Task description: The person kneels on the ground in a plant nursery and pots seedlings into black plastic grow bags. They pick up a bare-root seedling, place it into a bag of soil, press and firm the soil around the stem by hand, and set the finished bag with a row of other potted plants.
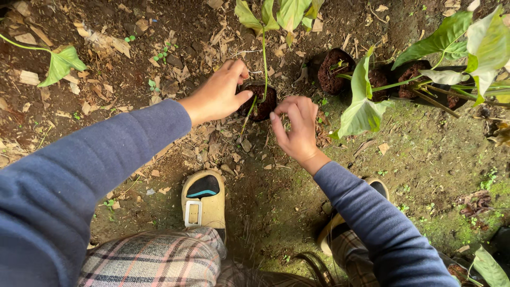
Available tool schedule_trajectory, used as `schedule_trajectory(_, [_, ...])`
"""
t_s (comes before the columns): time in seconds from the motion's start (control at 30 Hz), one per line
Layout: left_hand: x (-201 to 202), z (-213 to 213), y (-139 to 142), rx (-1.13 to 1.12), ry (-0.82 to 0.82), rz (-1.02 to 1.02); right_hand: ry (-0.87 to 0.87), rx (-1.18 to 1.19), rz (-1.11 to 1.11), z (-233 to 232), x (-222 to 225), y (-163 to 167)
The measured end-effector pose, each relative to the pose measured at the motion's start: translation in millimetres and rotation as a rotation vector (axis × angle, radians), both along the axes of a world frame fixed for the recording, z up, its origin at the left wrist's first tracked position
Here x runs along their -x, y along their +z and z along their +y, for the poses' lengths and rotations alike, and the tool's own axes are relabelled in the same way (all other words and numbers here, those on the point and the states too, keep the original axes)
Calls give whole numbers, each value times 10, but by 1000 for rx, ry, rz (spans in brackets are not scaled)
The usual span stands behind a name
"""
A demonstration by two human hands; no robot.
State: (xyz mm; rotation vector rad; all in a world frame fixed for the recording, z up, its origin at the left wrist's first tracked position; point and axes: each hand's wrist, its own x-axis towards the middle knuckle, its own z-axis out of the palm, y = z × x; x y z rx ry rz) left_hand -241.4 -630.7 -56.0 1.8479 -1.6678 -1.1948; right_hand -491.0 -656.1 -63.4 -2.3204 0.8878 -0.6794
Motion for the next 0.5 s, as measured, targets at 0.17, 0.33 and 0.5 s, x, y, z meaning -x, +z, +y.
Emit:
schedule_trajectory(0.17, [64,-86,-205,-145,84,-29,-2,57,92,-45,-35,89])
schedule_trajectory(0.33, [52,-162,-433,-170,113,-26,68,162,290,-2,-86,106])
schedule_trajectory(0.5, [26,-175,-615,-21,80,-13,69,140,284,-25,-155,113])
